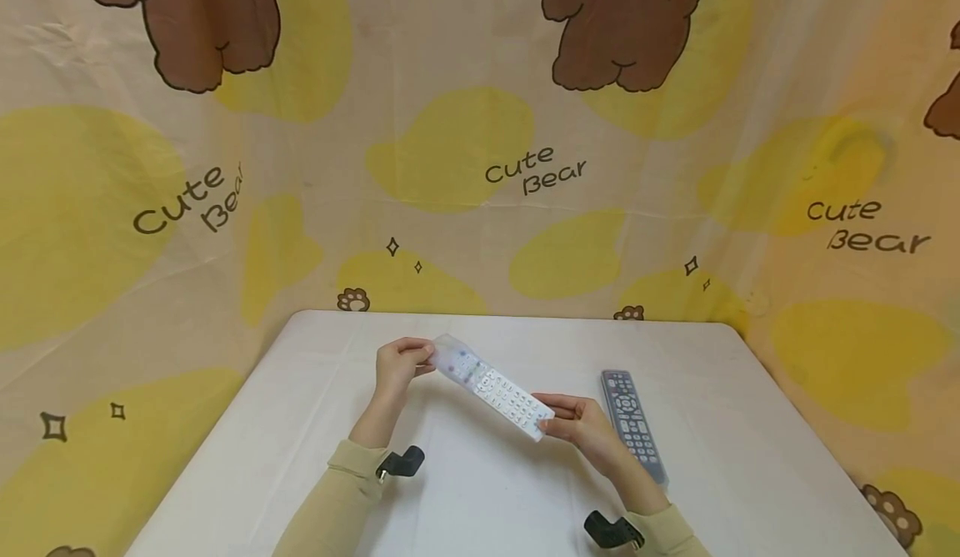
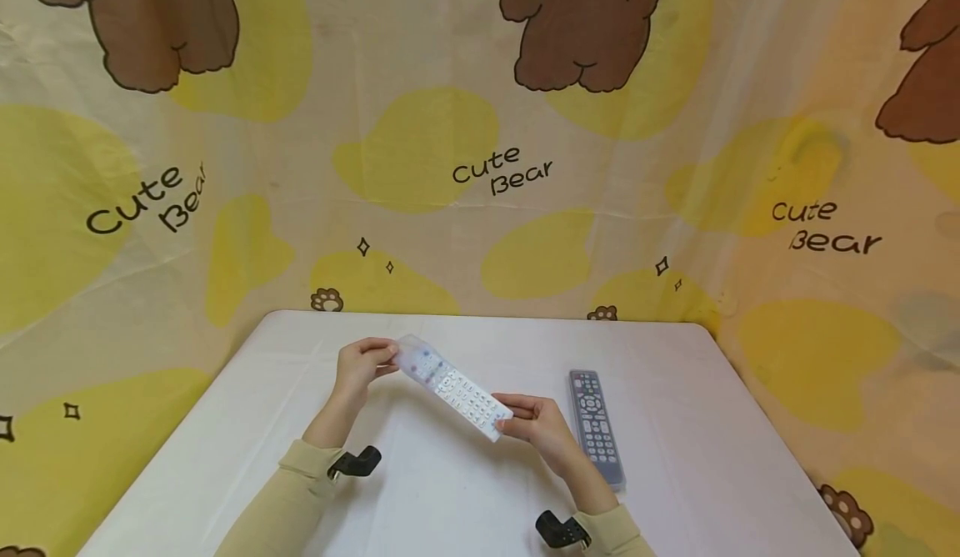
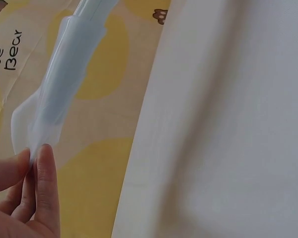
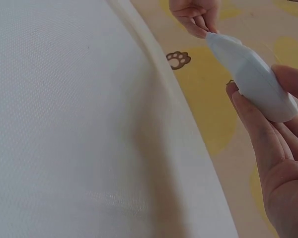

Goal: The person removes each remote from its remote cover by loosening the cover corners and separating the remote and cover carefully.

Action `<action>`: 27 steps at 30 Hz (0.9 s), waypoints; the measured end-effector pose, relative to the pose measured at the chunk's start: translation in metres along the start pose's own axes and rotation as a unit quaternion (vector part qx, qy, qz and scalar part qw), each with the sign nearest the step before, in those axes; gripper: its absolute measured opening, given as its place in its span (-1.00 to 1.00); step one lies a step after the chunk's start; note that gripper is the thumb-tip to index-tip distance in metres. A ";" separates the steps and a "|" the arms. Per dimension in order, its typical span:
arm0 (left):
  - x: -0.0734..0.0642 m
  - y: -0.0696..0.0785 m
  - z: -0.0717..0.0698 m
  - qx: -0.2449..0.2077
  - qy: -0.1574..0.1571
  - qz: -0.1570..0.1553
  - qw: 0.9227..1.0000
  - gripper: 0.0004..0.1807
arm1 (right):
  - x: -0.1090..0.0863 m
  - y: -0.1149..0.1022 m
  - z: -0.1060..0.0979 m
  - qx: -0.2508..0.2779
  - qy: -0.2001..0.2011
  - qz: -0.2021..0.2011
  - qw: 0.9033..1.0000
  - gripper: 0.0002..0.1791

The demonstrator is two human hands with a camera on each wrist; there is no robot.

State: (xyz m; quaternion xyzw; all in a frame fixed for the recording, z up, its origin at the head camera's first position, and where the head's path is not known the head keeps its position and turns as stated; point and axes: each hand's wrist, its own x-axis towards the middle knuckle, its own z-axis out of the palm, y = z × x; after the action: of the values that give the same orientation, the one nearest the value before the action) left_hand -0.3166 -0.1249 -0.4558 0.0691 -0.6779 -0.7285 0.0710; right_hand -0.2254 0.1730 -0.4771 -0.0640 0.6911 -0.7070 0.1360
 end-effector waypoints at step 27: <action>0.003 0.003 -0.002 0.008 0.002 -0.008 1.000 -0.81 | 0.000 0.003 -0.002 0.014 0.003 0.004 1.000 -0.38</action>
State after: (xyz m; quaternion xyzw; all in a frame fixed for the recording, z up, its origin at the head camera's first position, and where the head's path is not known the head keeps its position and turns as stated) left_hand -0.3188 -0.1280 -0.4529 0.0768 -0.6833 -0.7231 0.0662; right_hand -0.2258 0.1752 -0.4799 -0.0571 0.6815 -0.7164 0.1382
